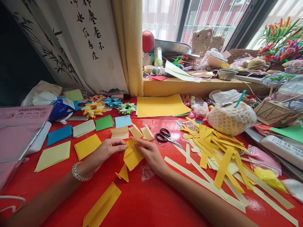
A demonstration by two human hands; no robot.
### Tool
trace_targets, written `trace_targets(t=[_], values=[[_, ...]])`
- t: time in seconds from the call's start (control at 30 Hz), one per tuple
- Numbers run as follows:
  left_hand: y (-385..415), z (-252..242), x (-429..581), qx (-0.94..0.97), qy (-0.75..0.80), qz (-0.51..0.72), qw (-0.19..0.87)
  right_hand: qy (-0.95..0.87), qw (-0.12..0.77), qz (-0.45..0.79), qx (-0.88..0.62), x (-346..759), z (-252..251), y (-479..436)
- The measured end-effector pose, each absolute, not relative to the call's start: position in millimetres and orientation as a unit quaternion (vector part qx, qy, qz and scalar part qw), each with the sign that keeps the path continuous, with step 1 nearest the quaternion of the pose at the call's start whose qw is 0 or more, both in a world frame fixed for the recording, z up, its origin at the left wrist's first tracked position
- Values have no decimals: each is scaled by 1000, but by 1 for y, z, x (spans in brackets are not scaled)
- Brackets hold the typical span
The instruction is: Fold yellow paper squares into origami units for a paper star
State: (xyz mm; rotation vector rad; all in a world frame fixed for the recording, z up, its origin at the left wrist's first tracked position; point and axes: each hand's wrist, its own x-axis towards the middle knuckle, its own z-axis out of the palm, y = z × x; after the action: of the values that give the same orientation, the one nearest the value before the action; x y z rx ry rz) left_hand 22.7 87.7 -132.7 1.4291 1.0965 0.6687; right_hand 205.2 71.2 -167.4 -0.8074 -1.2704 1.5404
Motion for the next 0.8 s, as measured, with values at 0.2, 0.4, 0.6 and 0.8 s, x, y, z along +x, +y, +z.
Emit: trace_targets(t=[0.2, 0.4, 0.6, 0.8], values=[[87, -130, 23, 602, 460, 293, 583, -554, 477, 592, -341, 207, -170, 72], [89, -133, 21, 607, 456, 291, 582, -567, 469, 585, -340, 208, -169, 71], [88, -130, 22, 620, 463, 295, 561, -571, 459, 578, -360, 207, -168, 71], [88, -132, 24, 636, 461, 294, 544, -580, 454, 571, -363, 207, -170, 72]])
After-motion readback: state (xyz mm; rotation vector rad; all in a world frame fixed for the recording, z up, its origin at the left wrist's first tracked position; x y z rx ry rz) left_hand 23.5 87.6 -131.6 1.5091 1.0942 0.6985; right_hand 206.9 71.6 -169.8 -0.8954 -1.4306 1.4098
